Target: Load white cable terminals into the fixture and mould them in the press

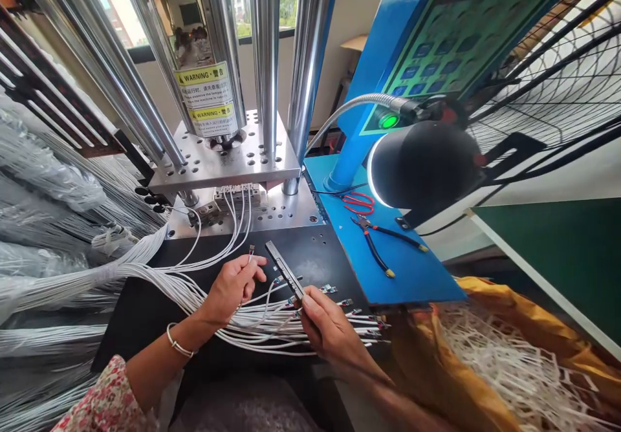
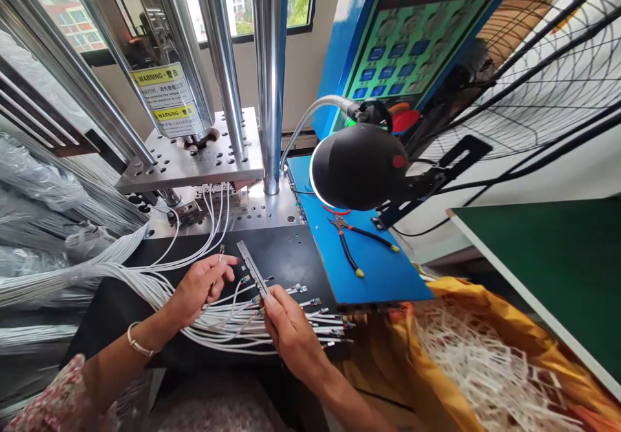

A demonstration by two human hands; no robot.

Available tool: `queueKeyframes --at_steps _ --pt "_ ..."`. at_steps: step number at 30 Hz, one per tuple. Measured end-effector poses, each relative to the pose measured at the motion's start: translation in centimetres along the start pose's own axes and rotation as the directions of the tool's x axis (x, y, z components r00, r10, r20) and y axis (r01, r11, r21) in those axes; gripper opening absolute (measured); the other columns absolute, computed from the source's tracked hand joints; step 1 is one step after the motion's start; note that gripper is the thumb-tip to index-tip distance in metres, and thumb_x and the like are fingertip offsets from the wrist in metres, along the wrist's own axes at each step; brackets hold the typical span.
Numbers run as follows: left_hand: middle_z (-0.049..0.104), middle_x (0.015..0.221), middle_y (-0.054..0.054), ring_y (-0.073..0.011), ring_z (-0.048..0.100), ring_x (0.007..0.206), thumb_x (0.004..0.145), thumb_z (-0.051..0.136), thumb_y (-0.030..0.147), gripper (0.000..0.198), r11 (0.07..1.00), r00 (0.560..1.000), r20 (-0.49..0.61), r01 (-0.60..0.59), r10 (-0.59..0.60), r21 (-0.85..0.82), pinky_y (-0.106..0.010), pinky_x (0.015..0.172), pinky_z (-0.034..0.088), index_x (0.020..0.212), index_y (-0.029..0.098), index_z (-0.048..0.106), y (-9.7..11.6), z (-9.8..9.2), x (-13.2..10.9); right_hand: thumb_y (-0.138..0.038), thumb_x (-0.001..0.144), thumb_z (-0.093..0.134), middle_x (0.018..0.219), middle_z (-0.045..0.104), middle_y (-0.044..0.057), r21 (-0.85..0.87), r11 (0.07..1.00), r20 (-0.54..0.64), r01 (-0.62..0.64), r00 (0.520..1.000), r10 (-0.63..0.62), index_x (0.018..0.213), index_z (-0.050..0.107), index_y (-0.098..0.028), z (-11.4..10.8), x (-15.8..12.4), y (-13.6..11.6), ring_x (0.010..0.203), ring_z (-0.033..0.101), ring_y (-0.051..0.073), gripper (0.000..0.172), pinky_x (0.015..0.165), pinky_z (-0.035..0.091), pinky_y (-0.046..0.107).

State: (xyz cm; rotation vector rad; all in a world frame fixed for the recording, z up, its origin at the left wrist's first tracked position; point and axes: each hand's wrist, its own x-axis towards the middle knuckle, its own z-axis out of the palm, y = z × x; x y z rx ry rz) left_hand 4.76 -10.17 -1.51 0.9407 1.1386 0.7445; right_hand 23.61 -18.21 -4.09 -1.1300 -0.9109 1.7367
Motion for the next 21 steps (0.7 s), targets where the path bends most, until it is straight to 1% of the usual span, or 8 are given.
queueKeyframes --at_steps 2,4,5,7,10,14,19,21 --pt "0.057 0.067 0.004 -0.0019 0.022 0.038 0.087 0.059 0.051 0.047 0.998 0.999 0.023 0.04 -0.039 -0.047 -0.016 0.035 0.012 0.114 0.014 0.056 -0.1 -0.1 0.0 -0.057 0.095 0.044 0.054 0.029 -0.008 -0.041 0.999 -0.005 -0.015 1.0 0.015 0.079 0.043 -0.022 0.0 0.1 -0.1 0.043 0.022 0.007 0.039 0.04 0.017 0.022" --pt "0.053 0.058 0.005 -0.0029 0.019 0.037 0.09 0.053 0.053 0.048 0.998 0.998 0.045 0.051 -0.049 -0.043 -0.017 0.035 0.01 0.115 0.013 0.056 -0.3 -0.1 -0.1 -0.057 0.095 0.044 0.054 0.03 -0.009 -0.063 0.998 -0.006 -0.028 1.0 0.028 0.079 0.042 -0.022 0.0 0.3 -0.1 0.042 0.022 0.007 0.039 0.039 0.017 0.022" --pt "0.052 0.056 0.005 -0.003 0.019 0.036 0.09 0.053 0.053 0.046 0.999 0.998 0.046 0.044 -0.043 -0.019 -0.017 0.035 0.01 0.112 0.012 0.058 -0.4 0.0 -0.1 -0.058 0.095 0.043 0.053 0.03 -0.009 -0.072 0.997 -0.004 -0.032 0.999 0.032 0.08 0.042 -0.022 -0.1 0.5 -0.2 0.042 0.023 0.007 0.039 0.038 0.018 0.022" --pt "0.055 0.06 0.003 -0.0021 0.024 0.036 0.087 0.057 0.05 0.041 0.999 0.999 0.022 0.027 -0.027 0.032 -0.017 0.034 0.013 0.099 0.011 0.062 -0.6 0.0 -0.1 -0.059 0.094 0.043 0.052 0.03 -0.009 -0.091 0.995 0.0 -0.031 1.0 0.031 0.079 0.042 -0.023 -0.1 0.8 -0.2 0.041 0.023 0.007 0.04 0.038 0.018 0.021" --pt "0.055 0.066 0.002 -0.0006 0.027 0.036 0.082 0.064 0.046 0.036 0.997 0.998 0.011 0.063 -0.064 0.04 -0.016 0.033 0.014 0.086 0.011 0.063 -0.7 0.0 -0.1 -0.061 0.093 0.043 0.051 0.031 -0.009 -0.112 0.993 -0.006 -0.047 0.999 0.046 0.079 0.041 -0.023 -0.1 1.1 -0.2 0.039 0.023 0.008 0.04 0.036 0.019 0.021" --pt "0.049 0.06 0.006 0.0 0.023 0.034 0.081 0.064 0.05 0.037 0.995 0.995 0.035 0.089 -0.091 0.041 -0.016 0.033 0.011 0.085 0.012 0.063 -0.9 0.0 -0.1 -0.059 0.093 0.045 0.052 0.03 -0.009 -0.068 0.996 -0.019 -0.058 0.998 0.056 0.079 0.042 -0.023 0.1 1.2 -0.5 0.039 0.022 0.007 0.039 0.036 0.018 0.022" --pt "0.05 0.061 0.004 -0.002 0.034 0.039 0.081 0.064 0.05 0.038 0.989 0.998 -0.004 0.065 -0.065 0.136 -0.015 0.035 0.019 0.079 0.012 0.065 -1.1 0.2 -0.1 -0.059 0.092 0.046 0.052 0.028 -0.009 -0.045 0.996 -0.001 -0.079 0.997 0.079 0.078 0.041 -0.023 0.2 1.1 -0.5 0.04 0.02 0.007 0.039 0.037 0.017 0.021" --pt "0.05 0.061 0.004 -0.0027 0.035 0.04 0.081 0.063 0.05 0.037 0.985 0.998 -0.007 0.058 -0.058 0.165 -0.015 0.035 0.021 0.077 0.013 0.065 -1.2 0.3 0.0 -0.06 0.093 0.045 0.051 0.027 -0.01 -0.053 0.995 0.008 -0.088 0.996 0.089 0.079 0.041 -0.024 0.2 1.1 -0.5 0.04 0.019 0.007 0.039 0.037 0.017 0.021"
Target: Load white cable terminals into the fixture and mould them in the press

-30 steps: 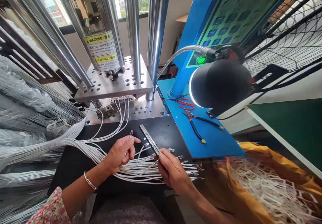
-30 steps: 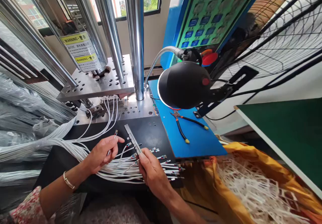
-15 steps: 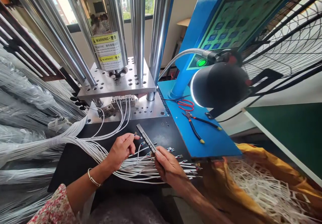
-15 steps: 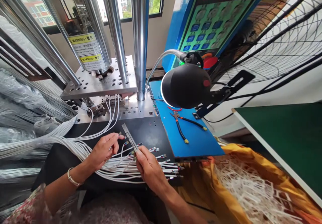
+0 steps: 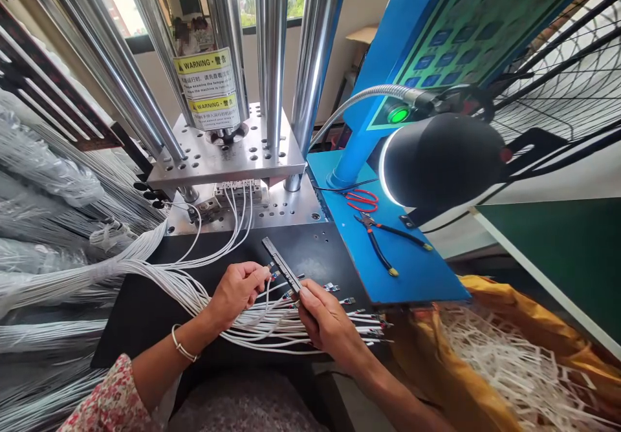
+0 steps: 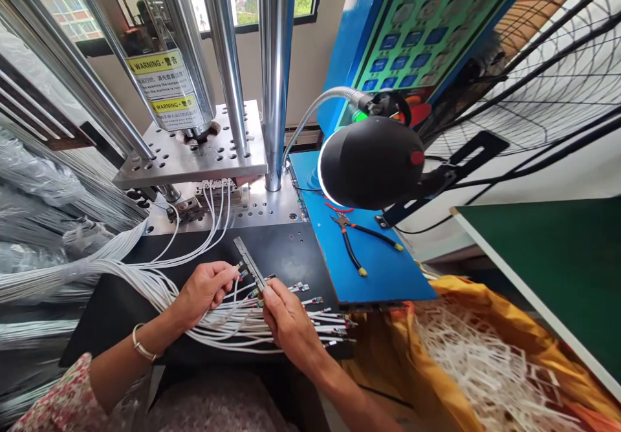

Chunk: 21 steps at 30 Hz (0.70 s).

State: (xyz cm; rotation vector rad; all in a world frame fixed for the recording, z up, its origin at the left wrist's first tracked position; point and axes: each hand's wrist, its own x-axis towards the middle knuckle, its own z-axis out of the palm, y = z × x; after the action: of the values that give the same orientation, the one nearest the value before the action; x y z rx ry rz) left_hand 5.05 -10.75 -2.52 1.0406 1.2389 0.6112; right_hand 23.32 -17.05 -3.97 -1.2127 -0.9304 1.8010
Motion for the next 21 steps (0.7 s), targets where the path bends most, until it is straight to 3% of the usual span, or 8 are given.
queueKeyframes --at_steps 7,13,17,21 --pt "0.047 0.057 0.005 -0.0037 0.034 0.041 0.08 0.064 0.05 0.036 1.0 1.0 -0.015 0.01 -0.01 -0.02 -0.015 0.037 0.021 0.072 0.015 0.061 0.1 0.1 0.0 -0.056 0.095 0.042 0.055 0.03 -0.007 -0.126 0.991 -0.013 0.038 0.999 -0.04 0.078 0.042 -0.023 -0.2 0.0 -0.1 0.046 0.025 0.009 0.037 0.042 0.02 0.024" --pt "0.05 0.058 0.003 -0.005 0.038 0.044 0.082 0.062 0.046 0.034 0.99 0.997 -0.01 -0.072 0.074 0.124 -0.016 0.04 0.025 0.074 0.013 0.066 0.9 -0.5 -0.3 -0.05 0.1 0.033 0.064 0.038 -0.005 -0.341 0.931 0.038 0.131 0.991 -0.125 0.079 0.041 -0.021 -0.6 0.1 0.0 0.057 0.033 0.011 0.036 0.052 0.027 0.024" --pt "0.05 0.059 0.003 -0.005 0.037 0.044 0.083 0.061 0.046 0.034 0.993 0.998 0.004 -0.063 0.063 0.101 -0.016 0.039 0.024 0.074 0.014 0.065 0.8 -0.5 0.1 -0.051 0.098 0.037 0.064 0.038 -0.005 -0.363 0.921 0.039 0.142 0.99 -0.137 0.082 0.043 -0.022 -0.7 0.2 0.0 0.057 0.033 0.011 0.034 0.051 0.026 0.024" --pt "0.054 0.06 0.002 -0.007 0.044 0.046 0.082 0.061 0.046 0.033 0.984 0.998 0.044 -0.056 0.05 0.166 -0.016 0.041 0.032 0.073 0.014 0.064 0.3 -0.7 0.6 -0.051 0.096 0.039 0.063 0.038 -0.005 -0.334 0.937 0.02 0.105 0.994 -0.105 0.076 0.041 -0.022 -0.6 0.6 -0.1 0.056 0.032 0.012 0.035 0.051 0.026 0.024"
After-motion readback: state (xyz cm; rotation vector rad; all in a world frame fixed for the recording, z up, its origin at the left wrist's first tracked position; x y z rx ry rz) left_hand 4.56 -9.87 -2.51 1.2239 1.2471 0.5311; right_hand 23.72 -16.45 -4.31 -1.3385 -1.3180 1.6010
